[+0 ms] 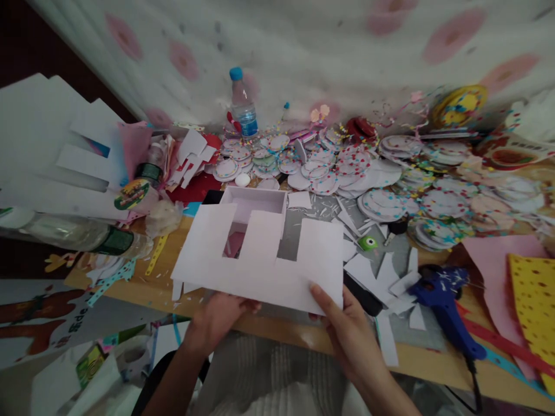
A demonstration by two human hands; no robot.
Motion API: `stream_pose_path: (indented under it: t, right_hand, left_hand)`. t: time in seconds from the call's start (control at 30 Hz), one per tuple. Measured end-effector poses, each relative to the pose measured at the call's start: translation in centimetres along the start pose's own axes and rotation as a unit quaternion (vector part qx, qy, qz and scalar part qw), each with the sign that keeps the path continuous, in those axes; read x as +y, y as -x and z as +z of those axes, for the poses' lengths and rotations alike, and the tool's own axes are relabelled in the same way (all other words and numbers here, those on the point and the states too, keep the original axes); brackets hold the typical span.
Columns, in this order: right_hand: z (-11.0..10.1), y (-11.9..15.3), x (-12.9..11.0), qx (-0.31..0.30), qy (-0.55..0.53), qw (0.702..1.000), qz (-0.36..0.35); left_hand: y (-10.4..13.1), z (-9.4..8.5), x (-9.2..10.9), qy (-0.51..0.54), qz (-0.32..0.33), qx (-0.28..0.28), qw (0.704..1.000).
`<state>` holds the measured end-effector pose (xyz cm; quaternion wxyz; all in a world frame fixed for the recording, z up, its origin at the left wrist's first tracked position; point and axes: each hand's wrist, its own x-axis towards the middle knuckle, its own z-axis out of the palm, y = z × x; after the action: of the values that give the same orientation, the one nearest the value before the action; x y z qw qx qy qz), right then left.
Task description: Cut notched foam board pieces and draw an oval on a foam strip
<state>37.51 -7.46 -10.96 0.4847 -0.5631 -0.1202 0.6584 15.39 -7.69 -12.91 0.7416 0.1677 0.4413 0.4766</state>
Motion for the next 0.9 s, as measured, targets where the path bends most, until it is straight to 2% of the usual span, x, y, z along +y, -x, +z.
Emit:
stream_pose_path:
  t: [0.1,0.2,0.27,0.47,0.6,0.7,0.8,0.9]
  right_hand:
    - [0.4,0.8,0.8,-0.03,-0.003,0.999,0.03]
    - [0.2,1.2,1.0,-0.088,-0.001,0.993,0.073]
    - [-0.3,1.2,0.9,-0.114,0.013,0.99,0.082]
    - [-0.9,1.0,1.1,-0.094,0.04,0.994,0.043]
    - [-0.7,0.9,1.1,-0.124,0.022,0.991,0.037]
    - [-0.7,0.4,1.3,-0.14,0.01,0.989,0.043]
    - [-0.6,-0.3,1.8,-0.154,-0.023,0.987,0.048]
    - [0.1,-0.4,2.5,-0.164,-0.074,0.98,0.083]
  left_hand:
    - [0.1,1.6,-0.9,0.007,0.023,0.104,0.994]
    - [0.4,2.3,-1.0,0.021,0.054,0.171,0.984]
    - [0.6,2.4,-0.8,0.036,0.062,0.191,0.979]
    - [0.5,2.8,-0.6,0.041,0.067,0.194,0.978]
    - [0.2,2.9,-0.6,0.019,0.092,0.171,0.981]
    - [0.0,2.6,-0.5,0.021,0.086,0.165,0.982]
    - [-0.1,2.5,-0.4,0.069,0.075,0.152,0.983]
    - [-0.2,3.0,-0.4,0.144,0.048,0.102,0.983]
